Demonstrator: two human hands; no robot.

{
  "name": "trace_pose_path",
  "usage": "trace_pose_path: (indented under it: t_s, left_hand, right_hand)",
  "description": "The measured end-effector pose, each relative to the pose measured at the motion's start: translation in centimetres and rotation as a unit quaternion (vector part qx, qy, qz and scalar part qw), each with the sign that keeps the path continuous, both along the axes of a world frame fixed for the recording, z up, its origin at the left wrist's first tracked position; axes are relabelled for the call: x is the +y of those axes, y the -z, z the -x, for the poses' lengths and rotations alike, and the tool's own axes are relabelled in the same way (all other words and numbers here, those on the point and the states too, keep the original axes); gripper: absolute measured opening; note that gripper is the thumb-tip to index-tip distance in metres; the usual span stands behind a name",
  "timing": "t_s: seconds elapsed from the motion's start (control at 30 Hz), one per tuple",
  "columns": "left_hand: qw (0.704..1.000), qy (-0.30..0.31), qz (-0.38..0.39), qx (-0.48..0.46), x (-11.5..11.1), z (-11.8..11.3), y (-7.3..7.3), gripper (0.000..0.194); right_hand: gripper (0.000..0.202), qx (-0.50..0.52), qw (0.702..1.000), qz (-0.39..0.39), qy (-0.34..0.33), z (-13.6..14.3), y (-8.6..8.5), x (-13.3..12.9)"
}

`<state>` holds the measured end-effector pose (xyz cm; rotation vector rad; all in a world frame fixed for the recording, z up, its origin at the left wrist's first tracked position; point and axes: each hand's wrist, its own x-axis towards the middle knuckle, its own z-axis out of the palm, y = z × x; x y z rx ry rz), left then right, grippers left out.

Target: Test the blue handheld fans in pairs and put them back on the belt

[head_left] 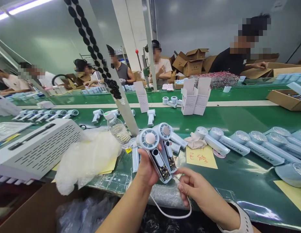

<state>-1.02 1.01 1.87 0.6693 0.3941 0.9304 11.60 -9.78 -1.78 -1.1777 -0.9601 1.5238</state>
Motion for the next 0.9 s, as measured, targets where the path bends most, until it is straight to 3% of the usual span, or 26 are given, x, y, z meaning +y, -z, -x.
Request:
trace_pose_path:
  t_s: [0.17, 0.23, 0.4, 0.5, 0.63, 0.8, 0.9]
  left_hand:
    - [0.999, -0.031, -0.011, -0.023, -0.3, -0.6, -0.4, 0.065]
    - [0.999, -0.039, -0.022, -0.023, -0.4, -0.7, -0.3, 0.064]
    - [0.998, -0.048, -0.032, -0.010, -0.8, -0.7, 0.1, 0.064]
    - [0.998, -0.049, -0.020, -0.024, -1.0, -0.8, -0.1, 0.064]
    - [0.996, -0.029, 0.040, -0.071, -1.0, -0.6, -0.8, 0.062]
    - [0.997, -0.022, 0.036, -0.072, -1.3, -0.2, -0.8, 0.061]
    - [0.998, -0.017, 0.016, -0.062, -1.5, -0.2, -0.6, 0.063]
  right_hand:
    - [0.046, -0.056, 0.997, -0.051, 0.024, 1.6, -1.2, 0.1]
    - [0.052, -0.047, 0.995, -0.071, 0.057, 2.8, -0.7, 0.1]
    - [0.058, 0.013, 0.995, -0.013, 0.100, 4.7, 0.7, -0.6]
    - [0.052, -0.071, 0.991, -0.083, 0.079, 3.9, 0.0, -0.8]
    - [0.046, -0.174, 0.962, -0.195, 0.075, 2.7, -0.8, -0.8]
    - [0.046, -0.155, 0.974, -0.115, 0.115, 3.4, 0.3, -0.9]
    - [0.053, -0.072, 0.989, -0.071, 0.108, 3.8, 0.9, -1.0]
